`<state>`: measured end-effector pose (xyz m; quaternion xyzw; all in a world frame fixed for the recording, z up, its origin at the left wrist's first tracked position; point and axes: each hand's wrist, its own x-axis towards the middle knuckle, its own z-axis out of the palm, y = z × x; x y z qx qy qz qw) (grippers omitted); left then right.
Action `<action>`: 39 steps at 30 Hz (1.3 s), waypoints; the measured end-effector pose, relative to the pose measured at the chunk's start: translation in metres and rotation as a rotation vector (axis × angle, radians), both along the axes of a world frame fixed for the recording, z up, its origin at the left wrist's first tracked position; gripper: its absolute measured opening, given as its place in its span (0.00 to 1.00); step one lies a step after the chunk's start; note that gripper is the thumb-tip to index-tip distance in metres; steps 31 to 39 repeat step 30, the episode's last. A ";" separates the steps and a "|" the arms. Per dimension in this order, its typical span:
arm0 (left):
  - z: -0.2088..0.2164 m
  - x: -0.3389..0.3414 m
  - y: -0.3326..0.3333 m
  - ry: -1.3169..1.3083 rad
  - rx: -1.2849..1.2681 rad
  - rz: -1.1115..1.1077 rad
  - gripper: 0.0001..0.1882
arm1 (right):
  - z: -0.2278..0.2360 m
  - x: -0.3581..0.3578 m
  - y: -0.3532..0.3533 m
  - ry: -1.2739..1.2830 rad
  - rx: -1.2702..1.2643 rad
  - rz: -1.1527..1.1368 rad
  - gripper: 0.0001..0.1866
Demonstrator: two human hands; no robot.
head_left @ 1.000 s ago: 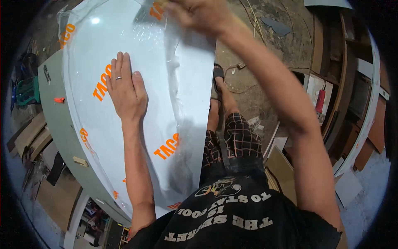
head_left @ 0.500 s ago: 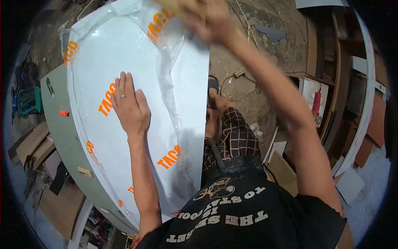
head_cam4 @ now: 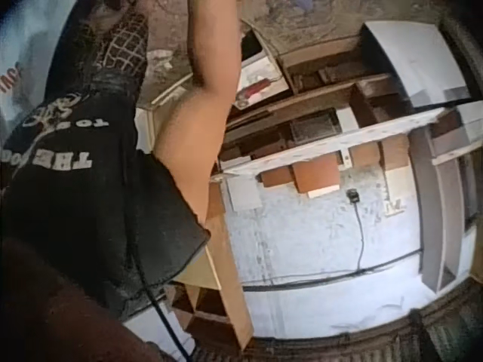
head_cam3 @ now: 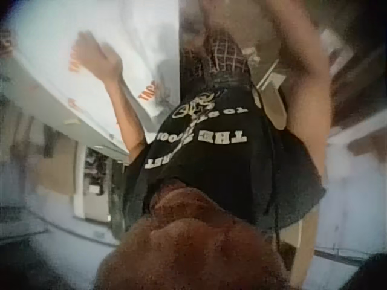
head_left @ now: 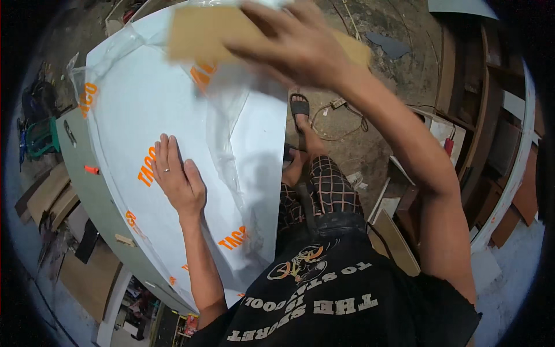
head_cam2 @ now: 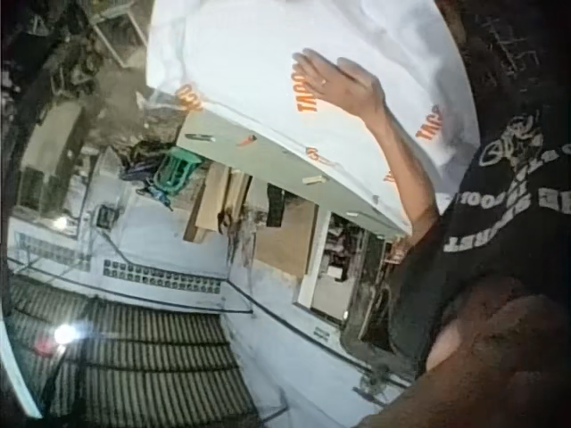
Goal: The person sands the edge of a laminate sheet on a large curved board using a wooden sanding block.
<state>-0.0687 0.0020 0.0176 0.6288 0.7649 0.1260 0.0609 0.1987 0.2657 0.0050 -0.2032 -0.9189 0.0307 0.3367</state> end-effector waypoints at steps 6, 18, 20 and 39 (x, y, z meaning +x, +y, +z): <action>0.009 0.010 0.013 0.038 -0.007 -0.014 0.29 | -0.007 0.061 -0.081 -0.178 -0.242 0.153 0.23; 0.009 0.006 0.014 0.033 -0.006 -0.001 0.29 | -0.020 0.089 -0.035 -0.064 -0.042 0.054 0.24; 0.009 0.009 0.015 0.030 -0.023 -0.021 0.29 | -0.009 0.056 -0.063 -0.085 -0.271 0.124 0.27; 0.005 0.003 0.012 -0.011 0.045 -0.007 0.29 | 0.002 0.018 0.031 -0.017 -0.118 0.016 0.27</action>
